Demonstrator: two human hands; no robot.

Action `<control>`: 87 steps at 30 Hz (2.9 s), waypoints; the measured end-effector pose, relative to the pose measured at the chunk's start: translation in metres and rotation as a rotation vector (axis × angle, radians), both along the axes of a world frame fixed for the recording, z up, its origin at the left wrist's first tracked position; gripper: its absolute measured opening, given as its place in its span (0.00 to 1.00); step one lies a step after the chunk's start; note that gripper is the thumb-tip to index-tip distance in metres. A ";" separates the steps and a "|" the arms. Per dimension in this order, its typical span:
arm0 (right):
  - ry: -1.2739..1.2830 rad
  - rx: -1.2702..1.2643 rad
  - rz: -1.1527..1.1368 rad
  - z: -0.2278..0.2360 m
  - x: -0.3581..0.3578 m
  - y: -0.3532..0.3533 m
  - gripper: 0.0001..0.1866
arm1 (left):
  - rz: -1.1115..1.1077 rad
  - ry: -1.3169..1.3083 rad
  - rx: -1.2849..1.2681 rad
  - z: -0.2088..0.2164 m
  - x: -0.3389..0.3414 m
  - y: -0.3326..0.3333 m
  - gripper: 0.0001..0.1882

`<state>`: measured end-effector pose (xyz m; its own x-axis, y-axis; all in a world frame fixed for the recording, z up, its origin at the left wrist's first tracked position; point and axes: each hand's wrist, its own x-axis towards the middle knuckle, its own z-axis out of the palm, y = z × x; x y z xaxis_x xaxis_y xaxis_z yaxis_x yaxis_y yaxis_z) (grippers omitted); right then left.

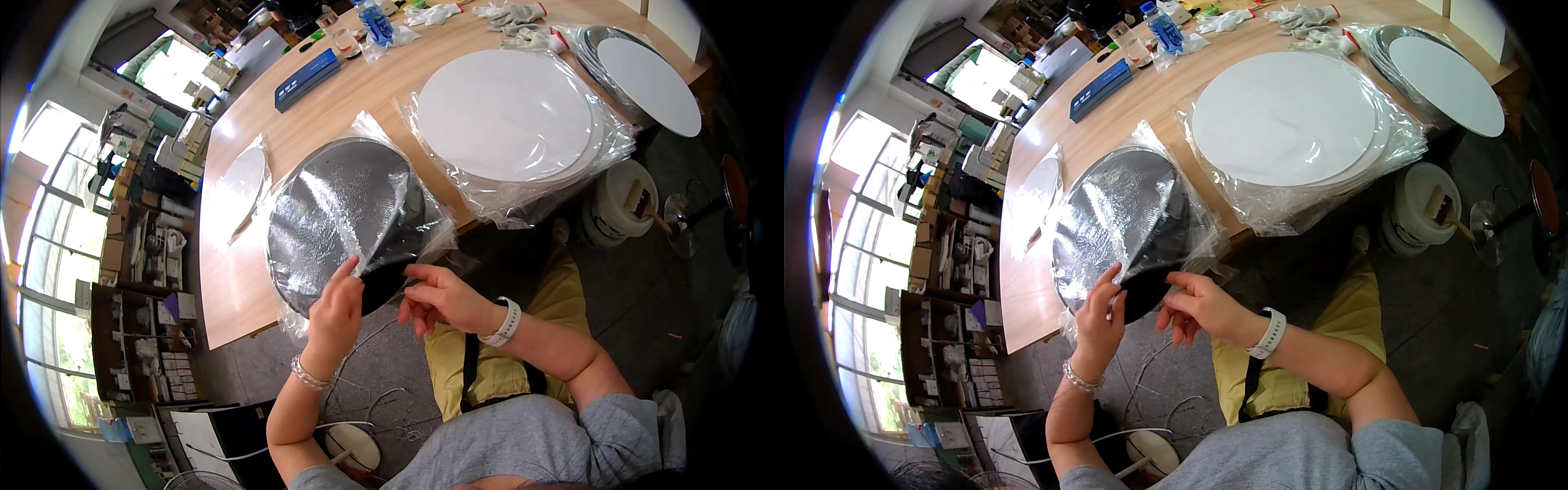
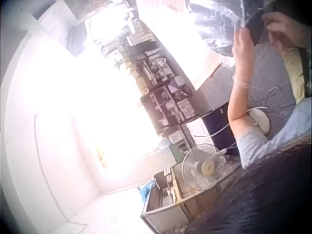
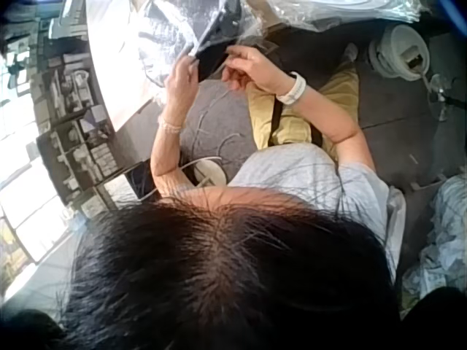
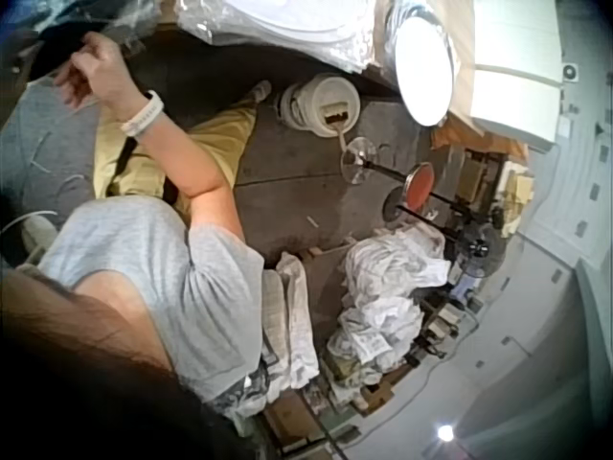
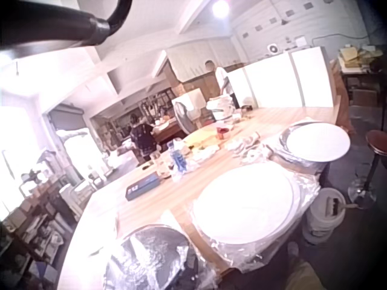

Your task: The person wraps round plates in clear plastic film at a workbench. They handle both white and black plates, peeling the film from a roll and smoothing it over the surface of each plate. The wrapped plates are stacked on the table as the process continues.

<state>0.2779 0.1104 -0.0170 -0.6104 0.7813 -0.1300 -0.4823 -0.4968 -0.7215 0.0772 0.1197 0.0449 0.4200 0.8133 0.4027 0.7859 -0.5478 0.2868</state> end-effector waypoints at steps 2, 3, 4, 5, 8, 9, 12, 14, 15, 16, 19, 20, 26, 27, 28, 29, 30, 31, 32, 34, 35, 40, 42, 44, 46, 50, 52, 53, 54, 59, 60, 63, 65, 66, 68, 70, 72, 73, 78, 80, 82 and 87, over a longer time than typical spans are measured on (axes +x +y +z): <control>0.011 -0.006 0.007 0.000 0.001 0.000 0.30 | -0.117 0.124 0.061 -0.002 -0.004 0.003 0.11; 0.011 -0.006 0.014 0.003 0.002 0.000 0.28 | -0.175 0.186 0.091 -0.002 -0.005 0.004 0.13; 0.009 -0.006 0.019 0.004 0.003 0.000 0.27 | -0.157 0.210 0.006 -0.002 -0.005 0.004 0.14; 0.014 0.002 0.031 0.004 0.003 0.000 0.27 | -0.163 0.199 -0.016 0.000 -0.002 0.002 0.14; 0.026 0.030 0.056 0.005 0.004 0.001 0.26 | -0.159 0.192 -0.042 0.006 0.009 -0.003 0.13; 0.027 0.042 0.057 0.005 0.004 0.001 0.26 | -0.150 0.197 -0.021 0.003 0.007 -0.003 0.12; 0.016 0.048 0.049 0.008 0.004 0.000 0.26 | -0.099 0.157 0.019 -0.003 0.005 -0.003 0.08; 0.008 0.051 0.046 0.008 0.004 0.000 0.27 | -0.039 0.055 0.012 -0.003 0.007 -0.004 0.06; 0.008 0.057 0.051 0.007 0.004 0.002 0.27 | -0.012 0.015 0.013 -0.003 0.007 -0.003 0.05; 0.008 0.063 0.056 0.006 0.004 0.002 0.27 | 0.016 -0.023 0.013 -0.002 0.007 -0.003 0.04; 0.000 0.055 0.048 0.011 0.006 0.001 0.28 | 0.115 -0.139 -0.115 0.004 0.009 -0.003 0.04; 0.001 0.054 0.045 0.009 0.005 0.002 0.29 | 0.128 -0.173 -0.183 0.006 0.008 -0.002 0.05; 0.014 0.026 0.062 0.004 0.003 0.004 0.33 | 0.156 -0.300 -0.348 0.004 -0.001 0.004 0.06; 0.021 0.024 0.062 0.000 0.002 0.005 0.34 | 0.158 -0.316 -0.367 0.004 -0.002 0.004 0.06; 0.028 0.022 0.063 -0.002 0.001 0.005 0.34 | 0.169 -0.364 -0.401 0.003 -0.003 0.005 0.06; 0.023 0.020 0.054 -0.001 0.001 0.004 0.35 | 0.179 -0.412 -0.435 0.003 -0.004 0.006 0.06; 0.019 0.017 0.045 0.000 0.001 0.004 0.35 | 0.189 -0.460 -0.468 0.002 -0.005 0.007 0.06; 0.014 0.014 0.034 0.001 0.002 0.003 0.35 | 0.170 -0.365 -0.414 0.003 -0.004 0.007 0.05; 0.009 0.020 0.033 0.001 0.002 0.004 0.35 | 0.150 -0.271 -0.359 0.006 -0.003 0.005 0.04; 0.001 0.035 0.035 0.001 0.002 0.004 0.36 | 0.095 -0.166 -0.222 0.002 -0.002 0.003 0.04; 0.004 0.032 0.039 0.001 0.001 0.004 0.34 | 0.060 -0.154 -0.139 -0.005 -0.001 0.003 0.06; 0.012 0.078 0.058 0.005 0.004 0.004 0.26 | -0.175 0.223 -0.006 -0.001 -0.003 0.005 0.13; 0.014 0.068 0.050 0.005 0.003 0.003 0.24 | -0.179 0.206 -0.026 0.007 0.007 0.001 0.13; 0.015 0.064 0.045 0.006 0.002 0.002 0.23 | -0.178 0.220 -0.013 0.007 0.009 0.000 0.12; 0.013 0.065 0.046 0.006 0.002 0.002 0.24 | -0.168 0.240 0.044 -0.001 0.005 0.001 0.10; 0.017 0.071 0.045 0.004 0.002 0.003 0.26 | -0.054 0.169 0.034 -0.002 0.005 -0.001 0.06; 0.023 0.086 0.061 0.003 0.002 0.005 0.27 | -0.006 0.081 0.066 -0.002 0.006 -0.001 0.05; 0.016 0.079 0.059 0.004 0.002 0.004 0.28 | 0.018 0.037 0.081 -0.002 0.006 0.000 0.04; 0.010 0.073 0.057 0.004 0.003 0.004 0.29 | 0.024 0.001 0.042 -0.001 0.006 0.001 0.04; 0.024 0.046 0.053 0.001 0.002 0.005 0.32 | 0.124 -0.201 -0.186 0.005 0.006 0.002 0.05; 0.028 0.045 0.051 0.001 0.001 0.005 0.32 | 0.131 -0.217 -0.220 0.006 0.005 0.003 0.05; 0.041 0.056 0.057 0.000 0.001 0.006 0.33 | 0.145 -0.260 -0.301 0.009 0.001 0.005 0.06; 0.032 0.047 0.058 0.001 0.001 0.006 0.33 | 0.143 -0.279 -0.323 0.009 -0.001 0.007 0.06; 0.018 0.030 0.056 0.002 0.001 0.006 0.33 | 0.149 -0.252 -0.327 0.010 0.000 0.007 0.06; -0.008 0.004 0.039 0.002 0.001 0.005 0.31 | 0.156 -0.198 -0.336 0.014 0.002 0.005 0.05; -0.030 -0.011 0.016 0.000 -0.001 0.004 0.28 | 0.012 -0.031 -0.042 0.007 0.001 0.005 0.06; 0.004 0.032 0.052 0.001 0.000 0.006 0.24 | -0.108 0.060 0.065 -0.006 -0.009 0.006 0.12; 0.019 0.051 0.065 0.000 0.000 0.007 0.22 | -0.129 0.145 0.078 -0.004 -0.008 0.007 0.12; 0.015 0.048 0.041 0.005 0.001 0.004 0.21 | -0.150 0.314 -0.005 0.010 0.005 0.001 0.12; 0.005 0.039 0.037 0.006 0.001 0.004 0.23 | -0.142 0.286 0.048 0.008 0.010 -0.001 0.09; -0.003 0.033 0.026 0.006 0.001 0.003 0.25 | -0.112 0.292 0.099 0.000 0.004 0.001 0.07; 0.032 0.046 0.036 0.003 0.002 0.003 0.27 | -0.015 0.120 0.001 0.006 0.007 0.000 0.03</control>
<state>0.2801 0.1138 -0.0138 -0.6412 0.7638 -0.0738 -0.4884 -0.4804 -0.7285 0.0842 0.1199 0.0506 0.4769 0.8063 0.3499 0.8065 -0.5597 0.1905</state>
